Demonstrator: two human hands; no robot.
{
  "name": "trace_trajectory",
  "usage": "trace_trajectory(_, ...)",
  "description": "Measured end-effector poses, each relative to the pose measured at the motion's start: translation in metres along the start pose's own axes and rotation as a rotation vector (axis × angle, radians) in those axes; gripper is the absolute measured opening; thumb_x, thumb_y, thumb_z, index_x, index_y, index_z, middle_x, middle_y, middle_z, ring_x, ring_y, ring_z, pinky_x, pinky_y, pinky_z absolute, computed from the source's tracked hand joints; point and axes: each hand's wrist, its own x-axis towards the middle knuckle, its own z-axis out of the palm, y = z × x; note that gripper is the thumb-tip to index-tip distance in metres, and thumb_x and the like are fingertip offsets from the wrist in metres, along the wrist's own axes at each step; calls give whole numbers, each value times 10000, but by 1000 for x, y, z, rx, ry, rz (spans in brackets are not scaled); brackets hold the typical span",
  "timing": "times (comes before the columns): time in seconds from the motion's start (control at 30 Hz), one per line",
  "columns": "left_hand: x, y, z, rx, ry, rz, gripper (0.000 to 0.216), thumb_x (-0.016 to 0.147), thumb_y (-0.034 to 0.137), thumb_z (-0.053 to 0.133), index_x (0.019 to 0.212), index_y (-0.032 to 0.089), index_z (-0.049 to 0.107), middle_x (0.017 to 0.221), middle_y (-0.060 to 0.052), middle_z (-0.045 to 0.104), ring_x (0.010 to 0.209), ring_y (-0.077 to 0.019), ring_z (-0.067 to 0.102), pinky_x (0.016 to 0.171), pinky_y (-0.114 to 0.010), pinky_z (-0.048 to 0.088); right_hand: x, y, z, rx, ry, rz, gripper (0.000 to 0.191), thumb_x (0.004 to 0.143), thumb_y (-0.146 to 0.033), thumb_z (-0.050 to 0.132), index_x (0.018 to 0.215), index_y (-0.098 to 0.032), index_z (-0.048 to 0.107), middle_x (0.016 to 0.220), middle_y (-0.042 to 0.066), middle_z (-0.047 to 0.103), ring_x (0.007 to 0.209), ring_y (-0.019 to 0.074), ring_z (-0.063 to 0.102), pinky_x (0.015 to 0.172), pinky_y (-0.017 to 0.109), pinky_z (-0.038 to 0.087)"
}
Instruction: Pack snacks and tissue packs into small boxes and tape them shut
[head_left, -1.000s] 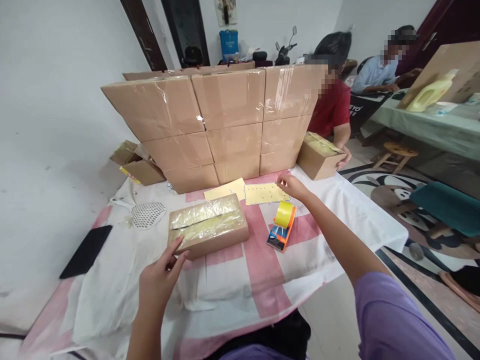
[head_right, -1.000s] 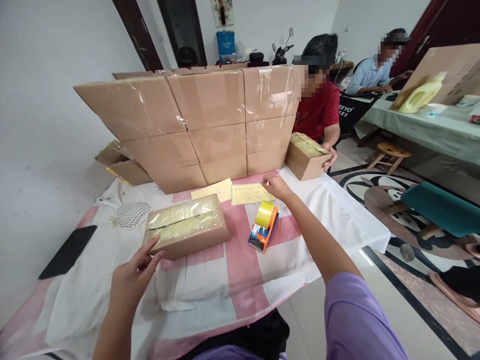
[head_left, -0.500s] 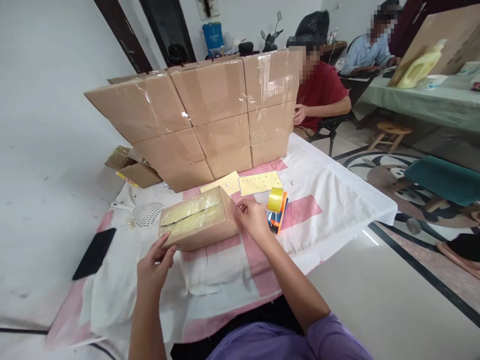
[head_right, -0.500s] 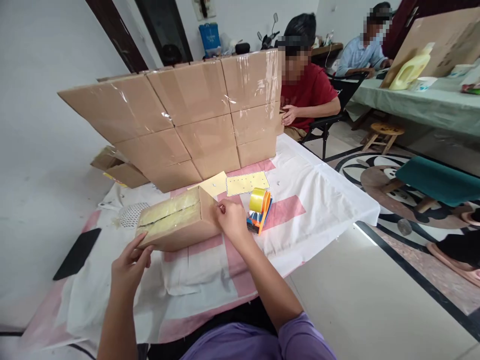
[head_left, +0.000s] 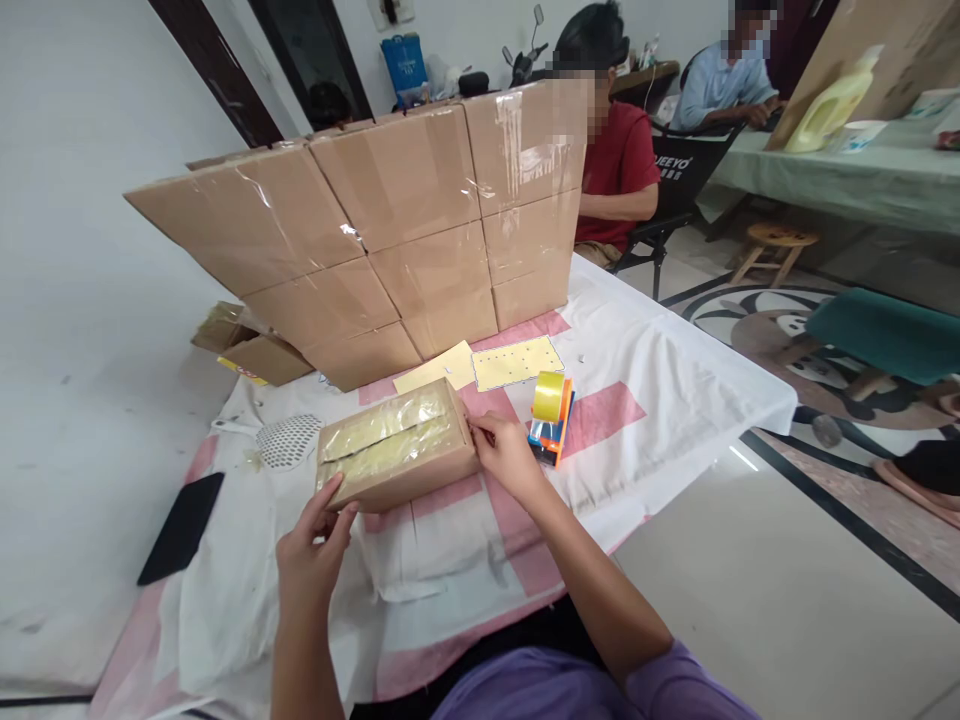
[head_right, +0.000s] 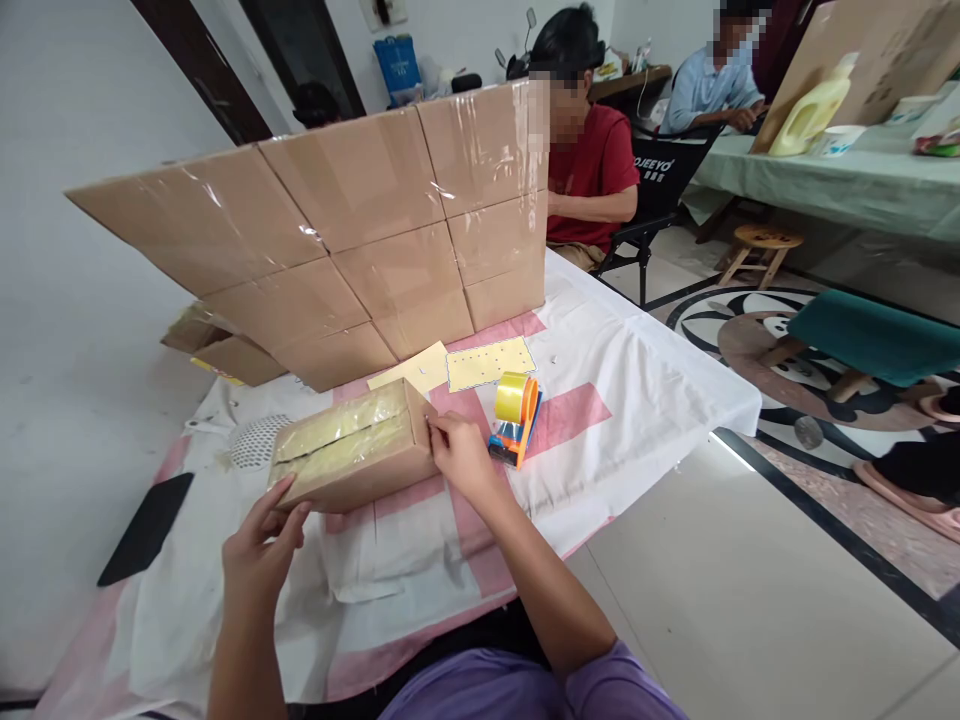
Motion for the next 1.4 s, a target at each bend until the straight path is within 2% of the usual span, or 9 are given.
trace_trajectory(0.13,4,1,-4,9,-74,18,548,860,514,669,1307,197,672,562,74,540,487,-108,514,599,-247,462,-7,5,-6,195,-157,-24,341,885,-80,419,884,-172,747,846,51,709,817,197,654,780,294,480)
trace_trajectory(0.27,9,5,-6,28,-105,36,547,863,518,657,1301,190,672,514,88,508,455,-109,509,583,-245,460,-12,18,-5,340,-180,59,366,931,-169,432,1096,-178,759,951,54,711,915,207,651,855,325,492)
trace_trajectory(0.47,7,12,-5,20,-88,-2,573,873,524,646,1345,199,644,533,85,521,469,-116,529,602,-256,464,-12,31,4,489,-143,229,427,984,-323,453,1311,-186,691,762,3,666,679,157,587,686,289,507)
trace_trajectory(0.6,8,10,-5,-2,-112,-9,576,859,519,668,1333,193,650,530,85,523,464,-117,530,575,-250,466,-7,31,10,452,-84,217,430,951,-273,454,1277,-184,719,977,56,761,925,215,690,892,383,550)
trace_trajectory(0.73,11,7,-4,-7,-120,2,562,845,505,694,1316,200,660,507,92,512,448,-116,510,568,-256,455,-5,28,16,407,-53,110,445,914,-207,453,1258,-236,733,1276,69,720,1245,245,628,1130,450,442)
trace_trajectory(0.9,9,11,0,-35,-73,-59,605,827,519,710,1337,200,655,496,92,512,454,-116,495,559,-259,443,-7,32,16,405,-93,181,490,935,-190,406,1345,-199,673,1029,55,757,995,207,693,988,404,532)
trace_trajectory(1.07,9,10,0,-71,-87,-64,650,815,526,716,1360,181,637,517,86,528,453,-113,503,540,-254,449,-15,33,13,501,21,269,450,964,-247,439,1360,-184,644,842,28,712,760,173,649,756,309,555)
trace_trajectory(1.23,10,4,-1,-61,-85,-42,646,824,531,706,1360,176,638,525,88,486,462,-109,480,525,-245,419,-22,30,13,401,49,204,377,905,-168,449,1115,-194,762,982,69,752,909,208,692,866,343,554)
trace_trajectory(1.4,10,6,0,-59,-74,-27,649,825,543,705,1351,167,650,525,92,416,489,-99,423,527,-233,364,-29,27,14,335,19,106,449,883,-121,433,1190,-216,747,1190,87,740,1117,229,685,1016,381,517)
